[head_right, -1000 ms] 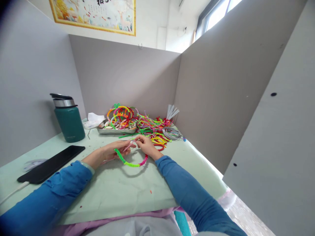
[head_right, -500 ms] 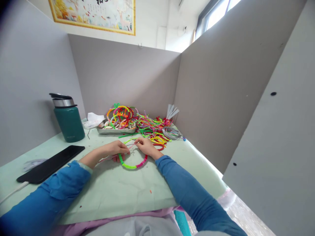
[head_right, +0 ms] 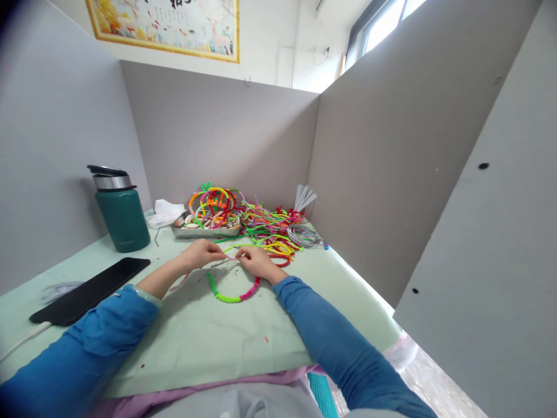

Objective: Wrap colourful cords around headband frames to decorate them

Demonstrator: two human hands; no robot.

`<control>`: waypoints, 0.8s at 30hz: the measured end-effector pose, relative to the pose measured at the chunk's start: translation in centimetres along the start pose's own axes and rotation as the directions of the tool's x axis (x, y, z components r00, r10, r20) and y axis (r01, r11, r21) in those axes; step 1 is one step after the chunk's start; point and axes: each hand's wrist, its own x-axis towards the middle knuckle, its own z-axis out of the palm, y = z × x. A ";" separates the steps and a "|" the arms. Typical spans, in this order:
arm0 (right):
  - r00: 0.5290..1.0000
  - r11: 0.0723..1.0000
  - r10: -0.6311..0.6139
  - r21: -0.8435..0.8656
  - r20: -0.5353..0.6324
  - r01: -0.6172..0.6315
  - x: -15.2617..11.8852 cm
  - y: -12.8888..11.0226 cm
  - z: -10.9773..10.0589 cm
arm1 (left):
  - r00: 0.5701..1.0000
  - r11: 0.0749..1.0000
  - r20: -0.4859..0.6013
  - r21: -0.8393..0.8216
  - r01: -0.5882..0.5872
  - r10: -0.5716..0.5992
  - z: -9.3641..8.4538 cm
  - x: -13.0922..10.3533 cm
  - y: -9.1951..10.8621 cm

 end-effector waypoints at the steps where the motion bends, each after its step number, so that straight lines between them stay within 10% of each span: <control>1: 1.000 1.000 -0.005 -0.003 0.003 0.005 0.0 -0.1 0.0 | 0.999 0.999 -0.028 0.038 -0.017 0.018 0.0 0.1 -0.2; 24: 1.000 0.999 -0.031 -0.017 -0.001 0.031 0.3 -0.8 0.4 | 0.920 0.767 -0.059 0.573 -0.287 0.388 2.3 -0.5 0.4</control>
